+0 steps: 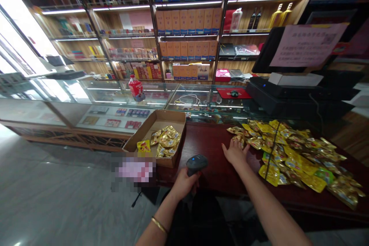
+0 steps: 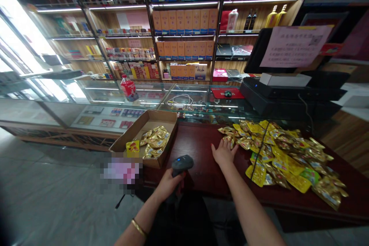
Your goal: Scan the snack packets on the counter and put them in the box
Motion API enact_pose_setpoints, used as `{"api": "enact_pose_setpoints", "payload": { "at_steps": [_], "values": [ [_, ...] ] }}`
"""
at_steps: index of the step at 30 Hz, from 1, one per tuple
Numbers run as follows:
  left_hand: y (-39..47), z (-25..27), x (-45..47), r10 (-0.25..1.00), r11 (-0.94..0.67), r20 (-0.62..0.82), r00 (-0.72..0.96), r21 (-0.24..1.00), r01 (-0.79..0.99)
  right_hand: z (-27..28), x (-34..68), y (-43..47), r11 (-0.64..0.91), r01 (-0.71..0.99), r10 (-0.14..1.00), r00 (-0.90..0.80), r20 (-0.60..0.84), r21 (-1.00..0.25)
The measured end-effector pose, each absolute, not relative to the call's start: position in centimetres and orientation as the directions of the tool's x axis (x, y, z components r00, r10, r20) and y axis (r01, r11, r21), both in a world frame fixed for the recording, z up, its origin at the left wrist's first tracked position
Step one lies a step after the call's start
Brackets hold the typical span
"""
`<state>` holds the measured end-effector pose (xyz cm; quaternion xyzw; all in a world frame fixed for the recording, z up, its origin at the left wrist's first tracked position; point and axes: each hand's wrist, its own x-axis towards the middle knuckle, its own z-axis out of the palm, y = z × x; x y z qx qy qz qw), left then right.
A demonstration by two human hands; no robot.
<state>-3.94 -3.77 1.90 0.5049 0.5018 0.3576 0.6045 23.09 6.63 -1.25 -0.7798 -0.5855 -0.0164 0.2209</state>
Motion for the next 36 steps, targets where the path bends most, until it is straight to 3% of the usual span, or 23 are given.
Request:
{"api": "enact_pose_setpoints", "payload": {
  "at_steps": [5, 9, 13, 17, 20, 26, 36],
  "values": [
    [-3.8, 1.9, -3.9, 0.938, 0.230, -0.244, 0.247, 0.970, 0.085, 0.9, 20.6, 3.1, -0.071, 0.976, 0.956, 0.125, 0.264, -0.207],
    [-3.9, 2.1, -3.8, 0.939, 0.242, -0.252, 0.234, 0.968, 0.071, 1.5, 21.2, 2.9, -0.217, 0.951, 0.907, 0.280, 0.314, -0.221],
    [-4.1, 2.2, -3.9, 0.940, 0.234, -0.244, 0.241, 0.970, 0.068, -0.5, 22.1, 3.6, -0.324, 0.882, 0.834, 0.437, 0.337, -0.341],
    [-3.9, 2.3, -4.0, 0.930, 0.236, -0.247, 0.273, 0.969, 0.076, -2.0, 23.2, 3.9, -0.028, 0.793, 0.828, 0.359, 0.431, -0.608],
    [-3.7, 2.2, -4.1, 0.918, 0.240, -0.257, 0.303, 0.966, 0.092, -2.2, 24.1, 4.2, 0.172, 0.697, 0.756, 0.360, 0.547, -0.696],
    [-3.8, 2.5, -4.4, 0.905, 0.226, -0.253, 0.343, 0.967, 0.118, -2.1, 24.3, 4.3, 0.272, 0.671, 0.682, 0.371, 0.630, -0.690],
    [-4.1, 2.7, -4.5, 0.909, 0.186, -0.225, 0.351, 0.972, 0.143, -1.2, 23.2, 3.5, 0.357, 0.666, 0.699, 0.275, 0.660, -0.655]
  ]
}}
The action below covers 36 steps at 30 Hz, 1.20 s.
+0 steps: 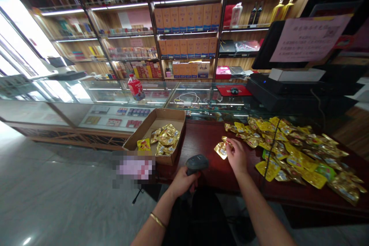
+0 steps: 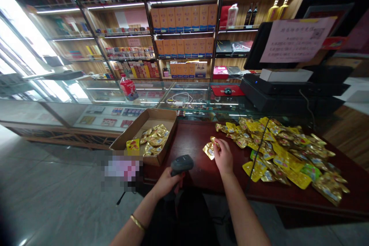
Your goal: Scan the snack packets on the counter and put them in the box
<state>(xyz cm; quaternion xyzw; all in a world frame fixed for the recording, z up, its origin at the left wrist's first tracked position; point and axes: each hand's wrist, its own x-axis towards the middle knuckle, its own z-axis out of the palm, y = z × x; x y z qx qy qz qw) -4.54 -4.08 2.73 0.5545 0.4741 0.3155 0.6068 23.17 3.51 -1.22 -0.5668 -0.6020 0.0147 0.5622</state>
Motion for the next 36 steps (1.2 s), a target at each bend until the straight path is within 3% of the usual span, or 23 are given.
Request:
{"api": "enact_pose_setpoints", "payload": {
  "at_steps": [5, 11, 16, 18, 22, 26, 29, 32, 36],
  "values": [
    [-3.9, 2.2, -4.4, 0.916, 0.217, -0.241, 0.321, 0.970, 0.111, -1.7, 23.6, 3.9, 0.323, 0.630, 0.734, 0.304, 0.607, -0.706],
    [-3.9, 2.3, -4.0, 0.920, 0.243, -0.256, 0.297, 0.967, 0.079, 0.8, 20.5, 6.5, 0.264, 0.431, 0.827, 0.360, 0.432, -0.863],
    [-4.0, 2.7, -3.9, 0.928, 0.242, -0.252, 0.276, 0.968, 0.073, 7.1, 10.3, 10.9, 0.434, 0.162, 0.881, 0.129, 0.455, -0.886],
    [-3.9, 2.8, -3.9, 0.926, 0.243, -0.257, 0.278, 0.966, 0.085, 8.7, 7.1, 12.7, 0.427, 0.142, 0.902, 0.001, 0.432, -0.893],
    [-3.9, 2.5, -4.1, 0.921, 0.244, -0.264, 0.286, 0.964, 0.103, 8.4, 7.8, 15.4, 0.290, 0.454, 0.947, -0.013, 0.320, -0.842],
    [-3.9, 1.9, -4.2, 0.920, 0.250, -0.265, 0.291, 0.964, 0.087, 4.9, 15.7, 16.2, 0.005, 0.742, 0.925, 0.252, 0.285, -0.671],
    [-3.8, 1.5, -4.2, 0.919, 0.256, -0.264, 0.292, 0.965, 0.065, 2.3, 21.4, 15.9, -0.224, 0.842, 0.897, 0.375, 0.233, -0.491],
    [-3.8, 1.7, -4.1, 0.917, 0.263, -0.267, 0.295, 0.963, 0.053, 0.7, 23.9, 14.6, -0.205, 0.916, 0.924, 0.297, 0.239, -0.346],
    [-3.9, 2.2, -4.0, 0.921, 0.268, -0.279, 0.272, 0.960, 0.076, -0.3, 23.0, 11.1, 0.034, 0.965, 0.939, 0.058, 0.340, -0.259]
  ]
}}
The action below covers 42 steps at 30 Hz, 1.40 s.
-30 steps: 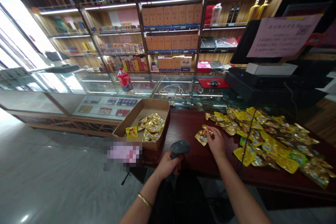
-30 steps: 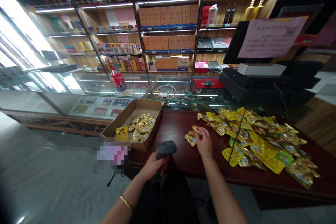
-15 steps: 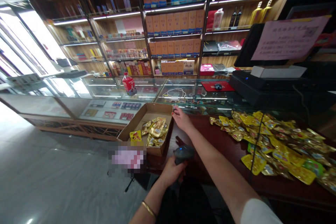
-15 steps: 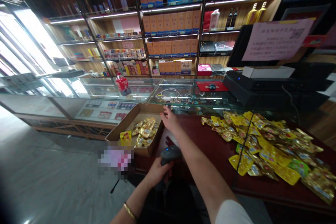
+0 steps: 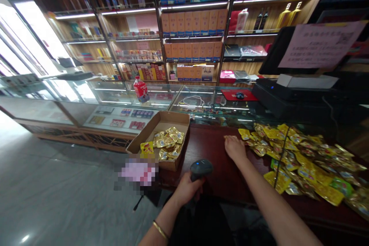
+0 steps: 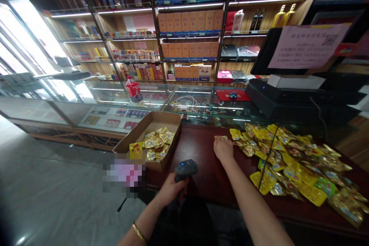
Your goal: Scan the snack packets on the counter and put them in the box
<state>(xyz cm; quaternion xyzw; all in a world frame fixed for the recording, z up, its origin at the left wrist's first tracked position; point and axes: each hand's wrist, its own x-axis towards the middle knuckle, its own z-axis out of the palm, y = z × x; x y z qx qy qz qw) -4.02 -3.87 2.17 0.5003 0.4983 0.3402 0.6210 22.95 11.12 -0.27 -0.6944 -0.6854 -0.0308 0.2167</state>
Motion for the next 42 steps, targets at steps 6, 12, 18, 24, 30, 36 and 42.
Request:
{"api": "enact_pose_setpoints", "payload": {
  "at_steps": [6, 12, 18, 24, 30, 36, 42],
  "values": [
    [-3.9, 2.3, -4.0, 0.925, 0.270, -0.277, 0.261, 0.961, 0.064, -1.0, 21.5, 6.3, 0.166, 0.949, 0.929, -0.059, 0.365, -0.268],
    [-3.9, 2.0, -4.0, 0.932, 0.249, -0.255, 0.256, 0.967, 0.058, 2.3, 23.5, 5.8, 0.179, 0.953, 0.978, -0.144, 0.152, -0.245],
    [-4.1, 2.3, -4.1, 0.927, 0.232, -0.233, 0.295, 0.972, 0.039, 2.5, 21.9, 5.4, 0.048, 0.501, 0.995, 0.056, 0.088, -0.864],
    [-4.2, 2.7, -4.2, 0.926, 0.230, -0.240, 0.292, 0.971, 0.066, 0.5, 19.5, 4.0, -0.005, 0.076, 0.872, 0.489, 0.033, -0.997],
    [-4.2, 2.7, -4.1, 0.926, 0.224, -0.242, 0.290, 0.970, 0.093, 0.5, 19.2, 3.1, 0.065, 0.104, 0.784, 0.610, 0.116, -0.992],
    [-4.3, 2.5, -4.2, 0.921, 0.208, -0.226, 0.318, 0.974, 0.090, 0.6, 19.1, 3.0, 0.091, 0.103, 0.764, 0.630, 0.136, -0.990],
    [-4.4, 2.4, -4.4, 0.920, 0.200, -0.220, 0.325, 0.975, 0.092, 0.2, 19.2, 3.2, 0.110, 0.091, 0.780, 0.610, 0.143, -0.990]
  ]
}}
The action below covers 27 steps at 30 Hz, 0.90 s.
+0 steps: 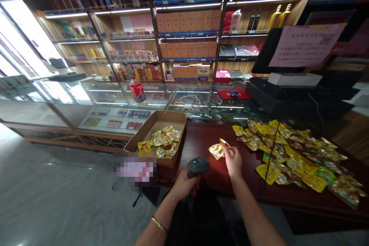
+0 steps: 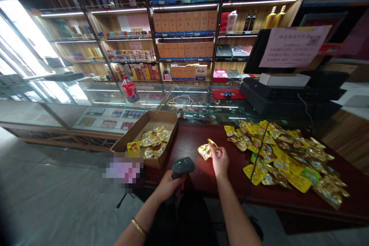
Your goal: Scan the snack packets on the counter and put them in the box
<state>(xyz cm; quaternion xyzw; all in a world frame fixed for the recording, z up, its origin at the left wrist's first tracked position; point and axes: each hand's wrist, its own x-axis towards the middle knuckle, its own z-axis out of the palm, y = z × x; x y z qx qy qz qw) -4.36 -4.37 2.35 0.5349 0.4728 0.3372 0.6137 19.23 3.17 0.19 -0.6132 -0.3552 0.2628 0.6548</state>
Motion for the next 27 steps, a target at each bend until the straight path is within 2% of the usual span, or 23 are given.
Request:
{"api": "enact_pose_setpoints", "payload": {
  "at_steps": [5, 11, 14, 17, 20, 22, 27],
  "values": [
    [-4.3, 2.1, -4.3, 0.926, 0.212, -0.223, 0.304, 0.975, 0.070, -0.3, 19.5, 3.3, 0.089, 0.090, 0.771, 0.624, 0.126, -0.992],
    [-4.0, 1.8, -4.0, 0.930, 0.235, -0.238, 0.280, 0.971, 0.046, 1.1, 18.8, 4.2, 0.013, -0.035, 0.805, 0.593, -0.011, -0.999],
    [-3.9, 2.0, -3.9, 0.927, 0.237, -0.243, 0.285, 0.970, 0.053, 4.2, 15.8, 6.1, 0.071, -0.065, 0.870, 0.492, 0.029, -0.995],
    [-3.9, 2.2, -3.9, 0.930, 0.229, -0.238, 0.281, 0.971, 0.064, 7.7, 10.7, 9.0, 0.093, -0.069, 0.948, 0.310, 0.067, -0.993],
    [-3.9, 2.2, -3.9, 0.935, 0.226, -0.238, 0.265, 0.971, 0.074, 10.2, 6.2, 12.1, 0.064, 0.002, 0.987, 0.148, 0.063, -0.998],
    [-3.8, 2.0, -3.9, 0.937, 0.230, -0.243, 0.251, 0.970, 0.080, 10.8, 5.2, 13.6, 0.049, 0.060, 0.991, 0.119, 0.056, -0.997],
    [-3.7, 1.6, -3.9, 0.932, 0.238, -0.251, 0.260, 0.968, 0.082, 9.0, 11.8, 13.8, -0.005, 0.290, 0.961, 0.265, 0.075, -0.957]
  ]
}}
